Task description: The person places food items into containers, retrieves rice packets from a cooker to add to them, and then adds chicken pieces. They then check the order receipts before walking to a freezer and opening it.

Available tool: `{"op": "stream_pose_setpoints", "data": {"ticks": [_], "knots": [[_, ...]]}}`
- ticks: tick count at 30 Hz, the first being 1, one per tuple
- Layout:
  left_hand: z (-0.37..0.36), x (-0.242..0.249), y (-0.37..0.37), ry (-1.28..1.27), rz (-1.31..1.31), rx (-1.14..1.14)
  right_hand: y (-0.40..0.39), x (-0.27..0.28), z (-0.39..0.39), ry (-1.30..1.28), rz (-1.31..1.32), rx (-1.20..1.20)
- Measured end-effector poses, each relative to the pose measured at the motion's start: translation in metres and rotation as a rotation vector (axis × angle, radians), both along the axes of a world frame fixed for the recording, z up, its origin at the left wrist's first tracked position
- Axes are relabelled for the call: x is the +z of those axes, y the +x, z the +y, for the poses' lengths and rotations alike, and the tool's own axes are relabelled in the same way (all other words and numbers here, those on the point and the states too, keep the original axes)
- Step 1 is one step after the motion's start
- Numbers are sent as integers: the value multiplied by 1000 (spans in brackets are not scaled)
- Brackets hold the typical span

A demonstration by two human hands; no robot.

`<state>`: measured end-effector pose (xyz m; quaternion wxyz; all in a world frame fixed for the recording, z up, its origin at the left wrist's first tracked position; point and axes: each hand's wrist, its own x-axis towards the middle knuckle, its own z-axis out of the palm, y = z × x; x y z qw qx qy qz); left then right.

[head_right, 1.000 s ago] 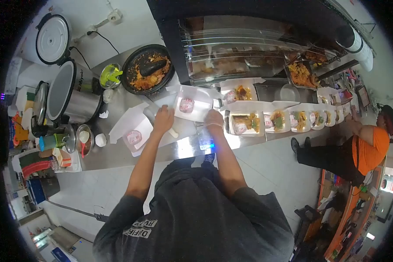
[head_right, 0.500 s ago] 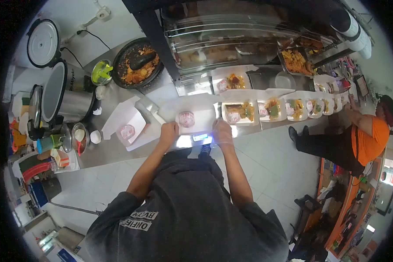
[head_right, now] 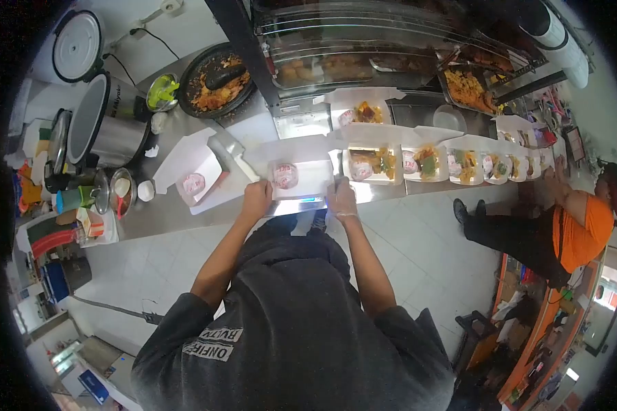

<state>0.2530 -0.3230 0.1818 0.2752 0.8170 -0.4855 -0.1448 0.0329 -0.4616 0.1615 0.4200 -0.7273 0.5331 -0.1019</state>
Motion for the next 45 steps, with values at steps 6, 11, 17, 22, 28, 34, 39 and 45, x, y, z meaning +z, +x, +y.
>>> {"op": "stream_pose_setpoints", "data": {"ticks": [6,11,17,22,28,34,39,45], "knots": [[-23,3,-21,-68,-4,-49,-25,3,3,-48,-66,-114],[-22,8,-17,-39,17,-17,-31,23,1,-47,-103,-101],[-21,13,-15,-26,49,102,-60,12,29,-178,-30,-74],[-6,14,-17,-85,69,154,-44,17,56,-398,148,442],[31,21,-26,-14,82,213,-42,5,54,-466,357,588],[71,16,-31,16,122,180,-34,14,57,-438,414,610],[104,-16,-23,30,247,172,-31,18,59,-362,466,609],[163,-48,-9,121,532,132,-52,19,73,-439,382,540]]}}
